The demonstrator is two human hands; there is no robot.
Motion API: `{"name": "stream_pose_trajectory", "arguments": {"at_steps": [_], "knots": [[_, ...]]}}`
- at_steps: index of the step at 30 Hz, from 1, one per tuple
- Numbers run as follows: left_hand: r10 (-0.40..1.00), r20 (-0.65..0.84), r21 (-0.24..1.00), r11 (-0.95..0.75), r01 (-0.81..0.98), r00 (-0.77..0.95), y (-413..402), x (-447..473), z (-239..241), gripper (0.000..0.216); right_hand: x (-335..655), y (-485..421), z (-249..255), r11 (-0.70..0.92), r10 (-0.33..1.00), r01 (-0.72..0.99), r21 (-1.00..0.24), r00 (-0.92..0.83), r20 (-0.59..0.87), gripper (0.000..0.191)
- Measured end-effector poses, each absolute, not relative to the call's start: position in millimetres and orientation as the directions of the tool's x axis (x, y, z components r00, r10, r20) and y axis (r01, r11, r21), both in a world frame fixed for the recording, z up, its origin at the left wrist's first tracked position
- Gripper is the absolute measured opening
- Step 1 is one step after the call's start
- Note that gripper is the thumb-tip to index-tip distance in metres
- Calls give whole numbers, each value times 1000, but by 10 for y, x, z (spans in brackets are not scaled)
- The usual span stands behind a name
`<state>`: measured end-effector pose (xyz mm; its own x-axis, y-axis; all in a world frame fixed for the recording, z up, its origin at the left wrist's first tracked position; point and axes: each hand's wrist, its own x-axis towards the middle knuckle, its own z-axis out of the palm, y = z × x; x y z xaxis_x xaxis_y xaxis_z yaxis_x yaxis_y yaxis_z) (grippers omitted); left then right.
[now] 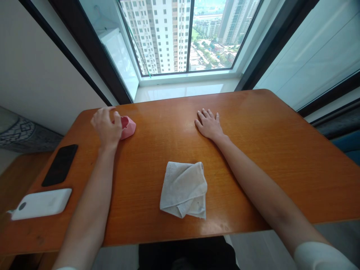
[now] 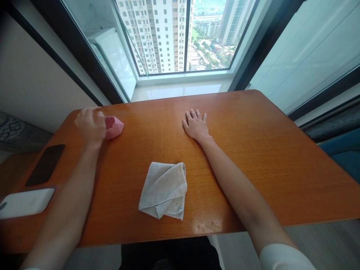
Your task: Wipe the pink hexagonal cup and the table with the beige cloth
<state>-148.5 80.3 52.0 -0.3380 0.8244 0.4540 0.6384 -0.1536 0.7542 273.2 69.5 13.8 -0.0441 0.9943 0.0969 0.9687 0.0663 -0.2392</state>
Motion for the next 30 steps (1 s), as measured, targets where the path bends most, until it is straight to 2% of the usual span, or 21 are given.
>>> {"name": "stream_pose_trajectory", "arguments": {"at_steps": [2,4,6,10,15,19,23,28,30], "knots": [[839,363,830,-95,550,-404,884,-1808,356,37,2731,699,134,64,994,969,-237,-43,96,71],[869,279,892,-76,447,-409,919,-1950,228,54,2732,701,125,63,994,971,-232,-40,100,71],[887,239,926,-86,368,-394,944,-1960,137,63,2734,702,116,63,994,972,-228,-39,105,70],[856,264,943,-133,305,-444,998,-1863,49,44,2737,701,113,61,994,975,-213,-39,105,70],[869,247,954,-141,263,-429,975,-1734,62,50,2720,690,142,58,994,976,-211,-38,99,70],[925,261,948,-191,256,-276,857,-1279,101,58,2706,677,156,54,994,971,-232,-31,104,70],[972,234,949,-229,219,5,579,-474,122,63,2718,684,142,60,993,971,-230,-36,109,70],[925,222,943,-284,173,308,138,306,139,59,2744,710,112,63,993,973,-223,-39,109,71],[907,238,938,-307,160,348,43,417,154,58,2747,718,103,65,993,972,-225,-41,111,71]]}}
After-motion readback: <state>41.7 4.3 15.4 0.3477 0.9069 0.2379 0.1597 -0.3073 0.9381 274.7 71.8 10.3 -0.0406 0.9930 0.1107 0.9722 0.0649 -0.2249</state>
